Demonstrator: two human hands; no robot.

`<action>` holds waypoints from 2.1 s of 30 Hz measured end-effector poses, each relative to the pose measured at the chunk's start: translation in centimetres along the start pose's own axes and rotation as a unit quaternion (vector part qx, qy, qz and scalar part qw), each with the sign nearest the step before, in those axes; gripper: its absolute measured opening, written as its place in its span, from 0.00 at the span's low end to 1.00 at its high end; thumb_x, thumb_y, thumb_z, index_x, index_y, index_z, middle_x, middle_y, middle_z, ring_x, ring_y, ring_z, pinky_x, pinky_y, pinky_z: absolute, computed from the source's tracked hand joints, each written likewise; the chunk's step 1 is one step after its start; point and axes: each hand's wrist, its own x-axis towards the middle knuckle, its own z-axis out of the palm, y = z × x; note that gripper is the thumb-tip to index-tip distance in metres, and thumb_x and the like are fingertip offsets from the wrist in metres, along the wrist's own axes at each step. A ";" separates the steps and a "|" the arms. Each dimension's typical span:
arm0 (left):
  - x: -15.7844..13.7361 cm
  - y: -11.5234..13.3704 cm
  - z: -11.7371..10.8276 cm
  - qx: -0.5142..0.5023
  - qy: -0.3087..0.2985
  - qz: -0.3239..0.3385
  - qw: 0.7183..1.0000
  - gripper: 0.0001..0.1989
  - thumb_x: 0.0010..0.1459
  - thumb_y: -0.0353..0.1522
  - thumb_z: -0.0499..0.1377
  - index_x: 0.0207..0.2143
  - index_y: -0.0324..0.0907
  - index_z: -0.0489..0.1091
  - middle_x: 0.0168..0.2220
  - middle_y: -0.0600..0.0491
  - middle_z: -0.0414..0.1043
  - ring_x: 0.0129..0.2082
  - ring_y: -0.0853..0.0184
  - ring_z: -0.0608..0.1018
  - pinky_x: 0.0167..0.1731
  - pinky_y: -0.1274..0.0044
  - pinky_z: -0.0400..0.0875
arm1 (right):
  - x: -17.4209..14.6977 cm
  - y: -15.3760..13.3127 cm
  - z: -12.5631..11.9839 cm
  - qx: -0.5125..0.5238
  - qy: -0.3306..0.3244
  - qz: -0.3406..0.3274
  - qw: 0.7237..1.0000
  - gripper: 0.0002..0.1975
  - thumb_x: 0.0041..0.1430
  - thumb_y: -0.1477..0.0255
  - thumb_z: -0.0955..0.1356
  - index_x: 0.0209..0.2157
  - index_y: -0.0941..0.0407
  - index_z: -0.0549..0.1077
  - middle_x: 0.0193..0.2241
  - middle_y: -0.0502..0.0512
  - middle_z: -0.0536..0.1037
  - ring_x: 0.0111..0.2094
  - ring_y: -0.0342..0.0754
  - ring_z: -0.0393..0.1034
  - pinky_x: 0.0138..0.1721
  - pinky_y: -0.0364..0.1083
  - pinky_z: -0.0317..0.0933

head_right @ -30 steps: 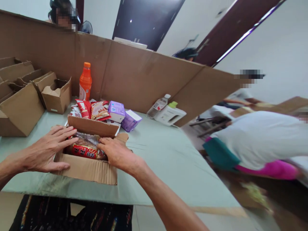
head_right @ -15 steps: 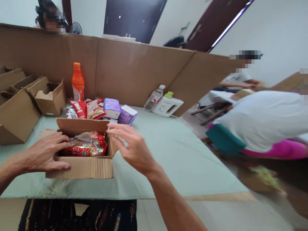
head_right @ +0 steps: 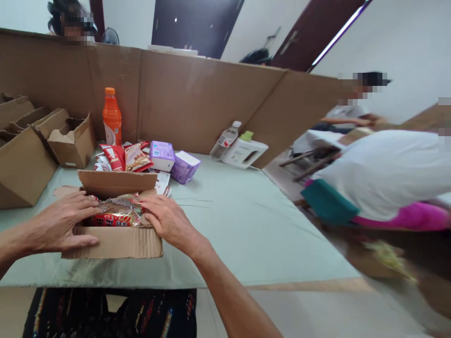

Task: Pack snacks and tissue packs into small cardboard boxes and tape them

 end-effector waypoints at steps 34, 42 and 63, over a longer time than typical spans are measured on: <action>-3.9 1.6 4.5 -0.178 0.304 -0.157 0.923 0.26 0.70 0.35 0.59 0.68 0.48 0.62 0.56 0.48 0.80 0.53 0.59 0.83 0.54 0.70 0.79 | -0.1 1.2 -0.3 0.000 0.043 -0.043 0.998 0.15 0.65 0.72 0.68 0.52 0.52 0.79 0.62 0.63 0.75 0.60 0.60 0.73 0.58 0.61 0.70; -2.0 2.6 5.0 -0.079 0.367 -0.146 0.915 0.29 0.68 0.26 0.58 0.68 0.52 0.61 0.68 0.43 0.60 0.65 0.52 0.71 0.59 0.61 0.74 | 2.1 3.0 -1.5 0.104 0.202 0.046 0.973 0.22 0.72 0.65 0.62 0.65 0.48 0.69 0.63 0.58 0.73 0.65 0.56 0.67 0.62 0.60 0.66; -2.0 0.4 6.4 -0.110 0.289 -0.053 0.950 0.22 0.66 0.23 0.49 0.59 0.42 0.70 0.60 0.45 0.76 0.63 0.56 0.74 0.67 0.57 0.64 | 0.3 2.4 -0.3 -0.096 -0.127 -0.125 0.979 0.44 0.59 0.50 0.74 0.72 0.47 0.60 0.75 0.66 0.51 0.74 0.70 0.42 0.68 0.72 0.48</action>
